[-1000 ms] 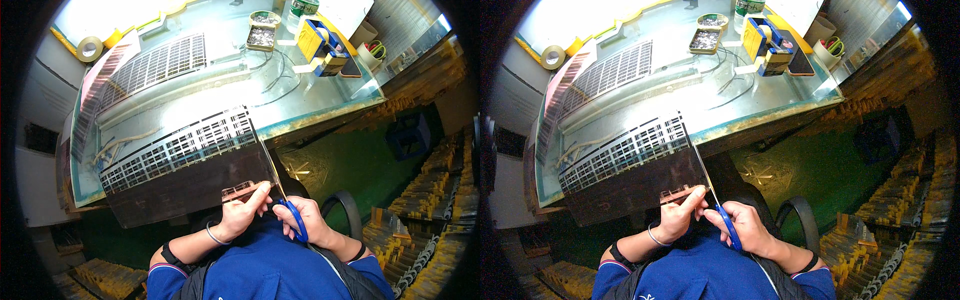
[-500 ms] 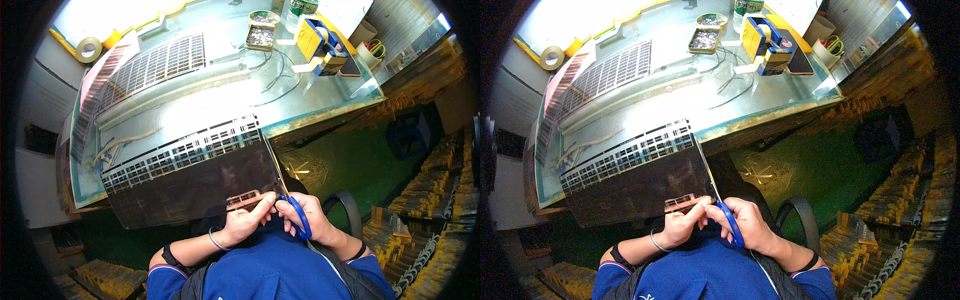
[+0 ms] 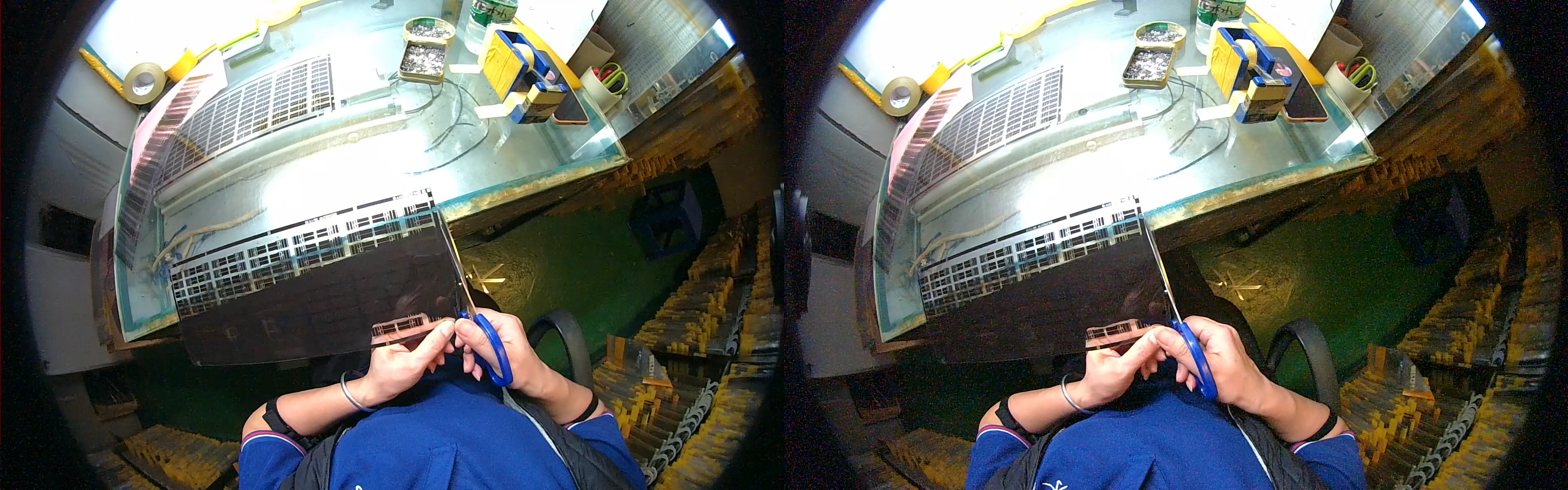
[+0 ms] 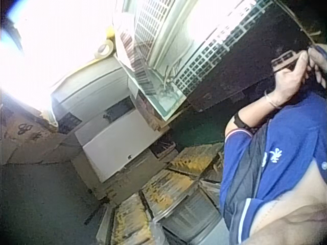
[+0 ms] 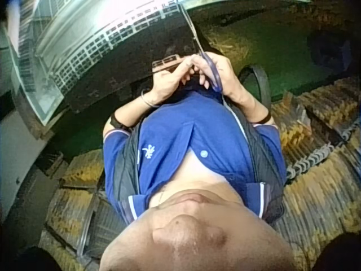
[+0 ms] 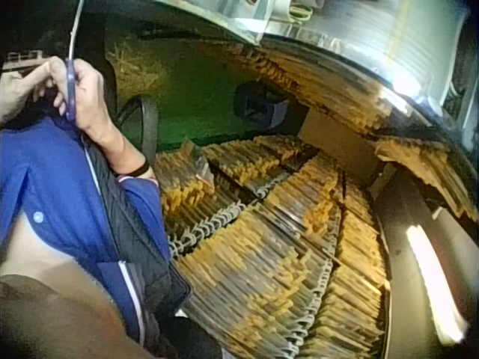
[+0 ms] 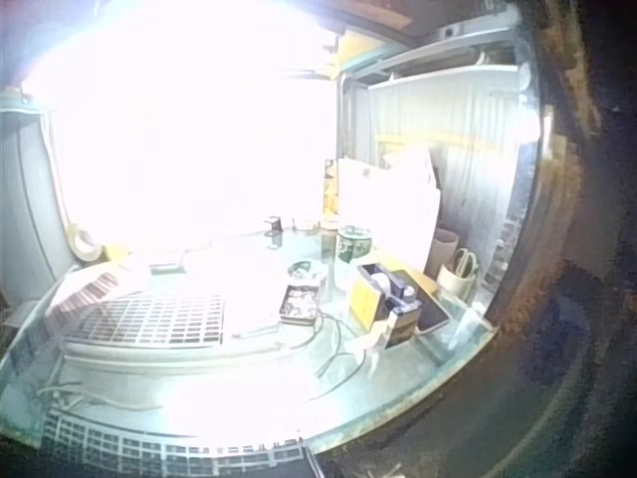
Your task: Cutting and arranging metal mesh strips on a light box workbench.
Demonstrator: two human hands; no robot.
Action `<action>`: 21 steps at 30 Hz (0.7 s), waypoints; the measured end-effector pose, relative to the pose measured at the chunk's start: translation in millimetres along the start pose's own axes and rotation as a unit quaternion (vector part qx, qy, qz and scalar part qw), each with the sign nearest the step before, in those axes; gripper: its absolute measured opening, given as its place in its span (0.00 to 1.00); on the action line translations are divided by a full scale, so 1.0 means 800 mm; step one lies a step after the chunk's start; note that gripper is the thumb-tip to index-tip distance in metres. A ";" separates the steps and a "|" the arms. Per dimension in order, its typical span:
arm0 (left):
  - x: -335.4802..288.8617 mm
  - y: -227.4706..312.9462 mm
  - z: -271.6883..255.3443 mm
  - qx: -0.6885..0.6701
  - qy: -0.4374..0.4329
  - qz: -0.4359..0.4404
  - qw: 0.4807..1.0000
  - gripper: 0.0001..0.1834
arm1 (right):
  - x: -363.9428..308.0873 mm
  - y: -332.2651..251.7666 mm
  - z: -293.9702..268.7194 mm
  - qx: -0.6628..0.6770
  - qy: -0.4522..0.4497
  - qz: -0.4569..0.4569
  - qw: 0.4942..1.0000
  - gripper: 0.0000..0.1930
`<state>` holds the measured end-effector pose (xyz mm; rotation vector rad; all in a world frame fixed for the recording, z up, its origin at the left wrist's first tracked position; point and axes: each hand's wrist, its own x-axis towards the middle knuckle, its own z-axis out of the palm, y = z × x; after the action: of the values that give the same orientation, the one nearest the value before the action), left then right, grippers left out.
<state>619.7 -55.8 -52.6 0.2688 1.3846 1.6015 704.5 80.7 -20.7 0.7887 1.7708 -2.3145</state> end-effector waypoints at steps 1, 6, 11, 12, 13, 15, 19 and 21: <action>-0.001 0.001 0.001 -0.003 0.004 0.004 1.000 0.13 | 0.000 -0.001 0.001 -0.007 0.002 -0.004 1.000 0.18; -0.001 0.001 0.000 -0.004 -0.001 0.011 1.000 0.13 | -0.003 -0.009 0.002 -0.035 0.004 0.010 0.999 0.19; -0.001 0.000 0.001 -0.007 0.000 0.019 1.000 0.12 | -0.004 -0.009 0.003 -0.040 0.013 0.020 0.999 0.19; -0.001 -0.001 0.001 -0.007 0.001 0.020 1.000 0.12 | -0.004 -0.008 0.003 -0.040 0.012 0.020 0.999 0.19; -0.002 -0.001 0.001 -0.015 0.004 0.012 1.000 0.12 | -0.004 -0.008 0.003 -0.047 0.015 0.022 0.999 0.19; -0.001 -0.001 0.000 -0.024 0.008 0.005 1.000 0.12 | -0.006 -0.010 0.003 -0.054 0.018 0.023 0.998 0.19; 0.006 0.014 -0.007 -0.060 0.038 0.007 0.997 0.10 | -0.009 -0.010 0.001 -0.066 0.008 0.041 0.997 0.17; 0.018 0.028 -0.018 -0.107 0.049 0.014 0.993 0.08 | -0.009 -0.003 -0.003 -0.082 0.000 0.048 0.995 0.17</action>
<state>591.0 -51.2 -44.1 0.0820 1.2738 1.7906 710.1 82.5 -15.6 0.8271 1.8510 -2.0771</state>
